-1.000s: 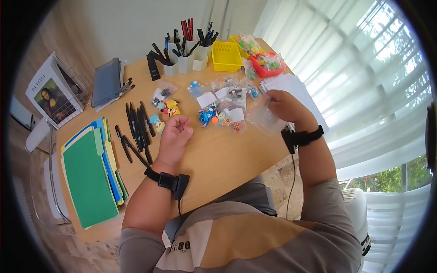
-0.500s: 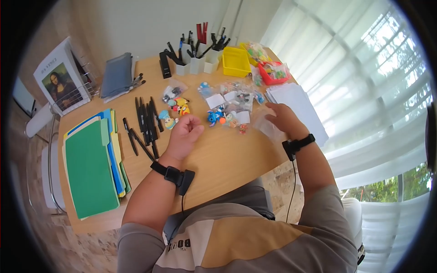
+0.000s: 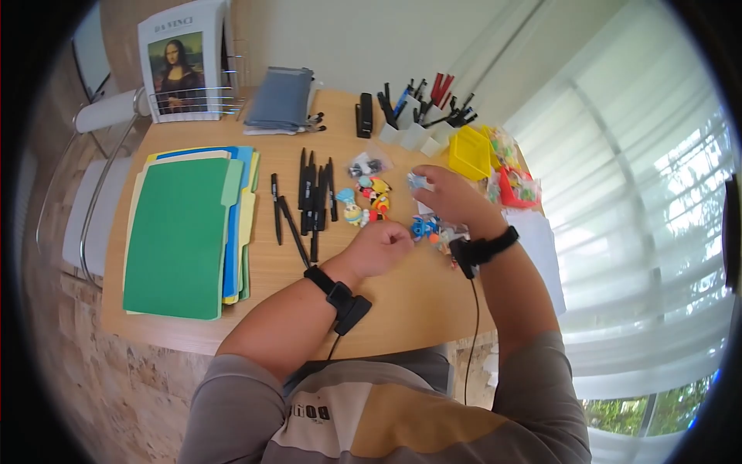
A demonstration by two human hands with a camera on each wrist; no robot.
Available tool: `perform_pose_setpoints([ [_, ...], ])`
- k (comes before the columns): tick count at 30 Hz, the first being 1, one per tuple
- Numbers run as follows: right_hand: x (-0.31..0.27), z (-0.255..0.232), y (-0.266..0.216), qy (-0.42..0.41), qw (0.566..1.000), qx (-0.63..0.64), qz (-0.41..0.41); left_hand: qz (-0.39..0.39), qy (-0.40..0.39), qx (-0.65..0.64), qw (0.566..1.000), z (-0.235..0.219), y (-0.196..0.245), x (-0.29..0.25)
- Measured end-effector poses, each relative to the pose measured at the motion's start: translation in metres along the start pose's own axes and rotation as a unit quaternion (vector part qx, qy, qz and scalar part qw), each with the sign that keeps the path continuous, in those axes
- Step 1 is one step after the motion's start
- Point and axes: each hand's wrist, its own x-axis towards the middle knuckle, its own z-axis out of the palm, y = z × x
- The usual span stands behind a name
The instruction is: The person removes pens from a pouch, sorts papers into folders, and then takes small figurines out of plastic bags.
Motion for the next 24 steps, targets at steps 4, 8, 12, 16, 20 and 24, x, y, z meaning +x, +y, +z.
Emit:
perform_pose_setpoints([
  [4,0.074,0.039,-0.006,0.025,1.0,0.0,0.001,0.013,-0.028,-0.021,0.999,-0.005,-0.005,0.002],
  [8,0.116,0.063,-0.011,0.029,0.995,0.009,0.095,0.026,-0.012,0.044,0.999,-0.006,-0.002,0.003],
  [12,0.135,0.082,0.024,0.059,0.986,0.089,0.132,0.043,-0.004,0.095,0.995,-0.006,0.0,0.004],
  [16,0.124,0.071,0.019,0.105,0.985,0.099,0.1,0.041,-0.007,0.089,0.995,-0.005,0.0,0.004],
  [20,0.086,0.044,-0.008,0.175,0.925,0.335,0.033,0.057,0.018,0.067,0.996,-0.001,-0.007,0.004],
  [24,0.024,0.026,-0.029,0.237,0.804,0.546,0.01,0.044,0.046,0.028,0.998,0.0,-0.016,0.009],
])
